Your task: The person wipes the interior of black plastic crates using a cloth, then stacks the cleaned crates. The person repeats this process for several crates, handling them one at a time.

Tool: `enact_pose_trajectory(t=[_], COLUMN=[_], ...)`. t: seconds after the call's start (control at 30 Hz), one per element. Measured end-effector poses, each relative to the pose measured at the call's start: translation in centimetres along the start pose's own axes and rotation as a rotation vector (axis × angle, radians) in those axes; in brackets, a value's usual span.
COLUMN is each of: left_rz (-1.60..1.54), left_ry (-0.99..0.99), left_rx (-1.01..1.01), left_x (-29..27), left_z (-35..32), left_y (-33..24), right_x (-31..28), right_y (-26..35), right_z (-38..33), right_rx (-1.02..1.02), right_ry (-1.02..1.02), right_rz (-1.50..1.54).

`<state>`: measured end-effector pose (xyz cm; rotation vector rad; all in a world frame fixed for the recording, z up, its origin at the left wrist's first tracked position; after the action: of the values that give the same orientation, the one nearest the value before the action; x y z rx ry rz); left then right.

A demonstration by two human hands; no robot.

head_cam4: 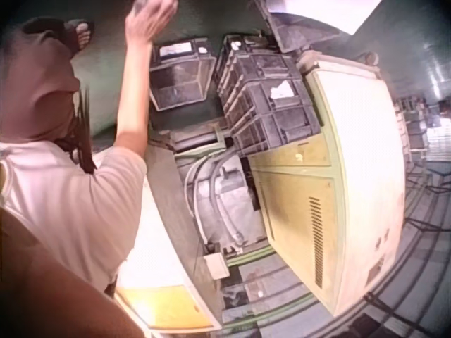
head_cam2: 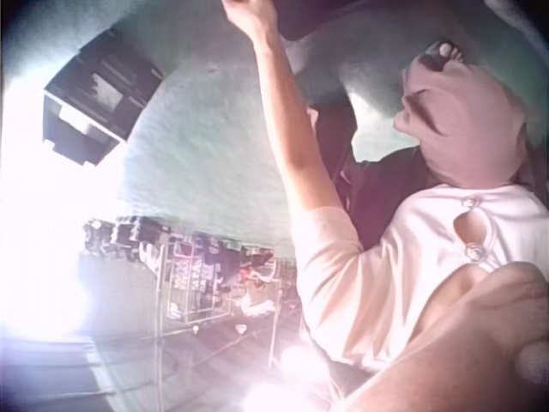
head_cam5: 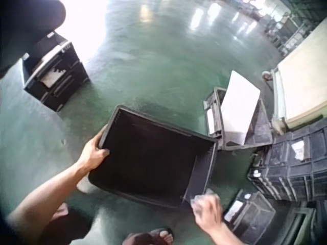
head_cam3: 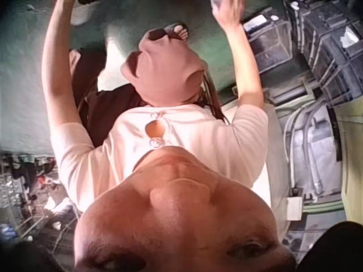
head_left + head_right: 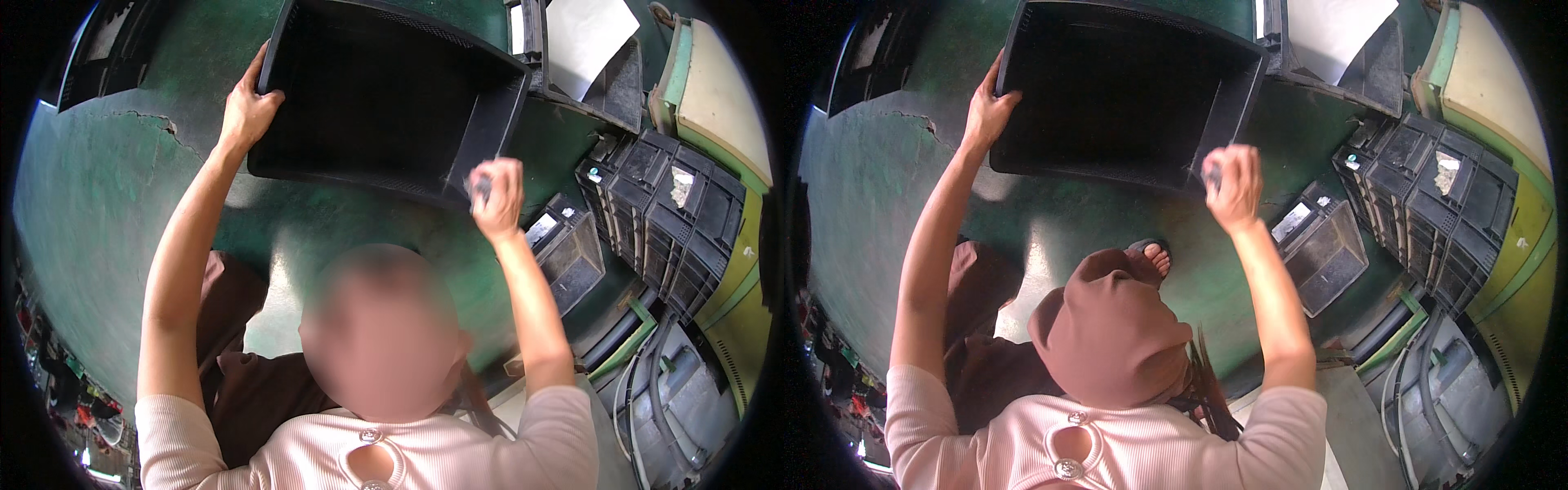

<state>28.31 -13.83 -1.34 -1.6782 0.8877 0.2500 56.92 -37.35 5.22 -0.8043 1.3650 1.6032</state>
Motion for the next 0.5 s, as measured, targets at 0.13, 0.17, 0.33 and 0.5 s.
enact_pose_trajectory(t=[0.13, 0.17, 0.33, 0.5], left_rz=[0.094, 0.101, 0.079, 0.016], left_ry=[0.024, 0.006, -0.082, -0.080], left_rx=[-0.019, -0.012, 0.000, -0.029], left_x=[-0.3, -0.5, -0.6, -0.9], left_z=[-0.5, -0.3, -0.2, -0.3], left_y=[-0.1, -0.2, 0.7, 1.2], right_x=[-0.9, -1.1, -0.6, 0.5], right_y=[-6.1, -6.8, -5.3, 1.8], right_z=[9.4, 11.6, 9.9, -0.9], right_rx=[-0.030, -0.073, -0.075, 0.080], right_ry=[-0.214, -0.238, -0.347, -0.032], right_rz=[-0.138, -0.213, -0.187, 0.034])
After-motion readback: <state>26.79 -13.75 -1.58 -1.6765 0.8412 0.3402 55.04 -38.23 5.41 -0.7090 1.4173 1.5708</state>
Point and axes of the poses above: each hand's wrist, its own z-axis towards the middle knuckle, its own x-axis out of the palm, y = z × x, the point moved 7 cm from there along z, towards the middle knuckle, and after that the axes turned 2 degrees about y, right-handed, at the moved point
